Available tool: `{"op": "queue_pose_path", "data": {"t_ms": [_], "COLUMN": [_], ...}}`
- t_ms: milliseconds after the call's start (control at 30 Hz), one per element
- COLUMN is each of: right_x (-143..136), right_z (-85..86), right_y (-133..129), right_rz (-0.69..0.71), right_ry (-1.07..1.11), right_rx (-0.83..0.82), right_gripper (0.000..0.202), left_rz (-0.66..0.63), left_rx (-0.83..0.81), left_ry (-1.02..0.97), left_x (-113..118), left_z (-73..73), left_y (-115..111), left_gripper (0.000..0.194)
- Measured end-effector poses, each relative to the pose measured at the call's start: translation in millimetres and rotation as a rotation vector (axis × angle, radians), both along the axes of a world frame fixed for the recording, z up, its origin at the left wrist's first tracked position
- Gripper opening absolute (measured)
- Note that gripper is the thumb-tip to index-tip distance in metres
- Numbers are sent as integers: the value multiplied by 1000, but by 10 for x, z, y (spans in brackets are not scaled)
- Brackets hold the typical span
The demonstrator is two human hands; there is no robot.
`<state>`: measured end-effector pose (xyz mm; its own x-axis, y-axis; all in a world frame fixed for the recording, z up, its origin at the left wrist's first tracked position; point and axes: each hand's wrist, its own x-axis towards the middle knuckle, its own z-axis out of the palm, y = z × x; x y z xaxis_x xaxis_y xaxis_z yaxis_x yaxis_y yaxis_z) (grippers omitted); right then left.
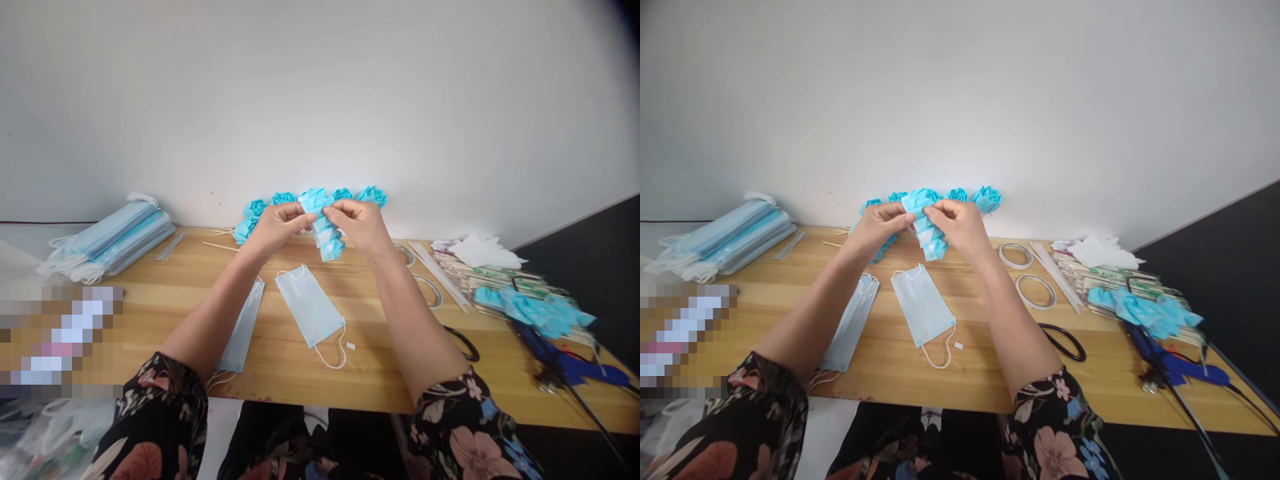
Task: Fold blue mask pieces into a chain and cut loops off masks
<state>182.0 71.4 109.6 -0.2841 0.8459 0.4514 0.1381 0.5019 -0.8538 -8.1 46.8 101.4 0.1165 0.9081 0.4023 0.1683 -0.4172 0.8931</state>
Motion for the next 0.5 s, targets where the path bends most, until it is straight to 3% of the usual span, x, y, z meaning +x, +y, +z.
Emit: {"op": "queue_pose_path", "data": {"t_ms": [200, 367, 500], "right_x": [9, -4, -8], "right_z": [-51, -52, -11], "right_y": [43, 47, 21], "right_rz": [-9, 20, 60], "right_ry": [21, 69, 113], "right_rx": [-13, -63, -128], "right_gripper": [28, 43, 55], "left_rz": [27, 17, 90], "left_rx": [18, 48, 50], "left_ry": [-6, -3, -65], "left_x": [14, 7, -12], "left_z": [30, 26, 25], "left_y": [-20, -17, -7], "left_gripper": [41, 38, 38]}}
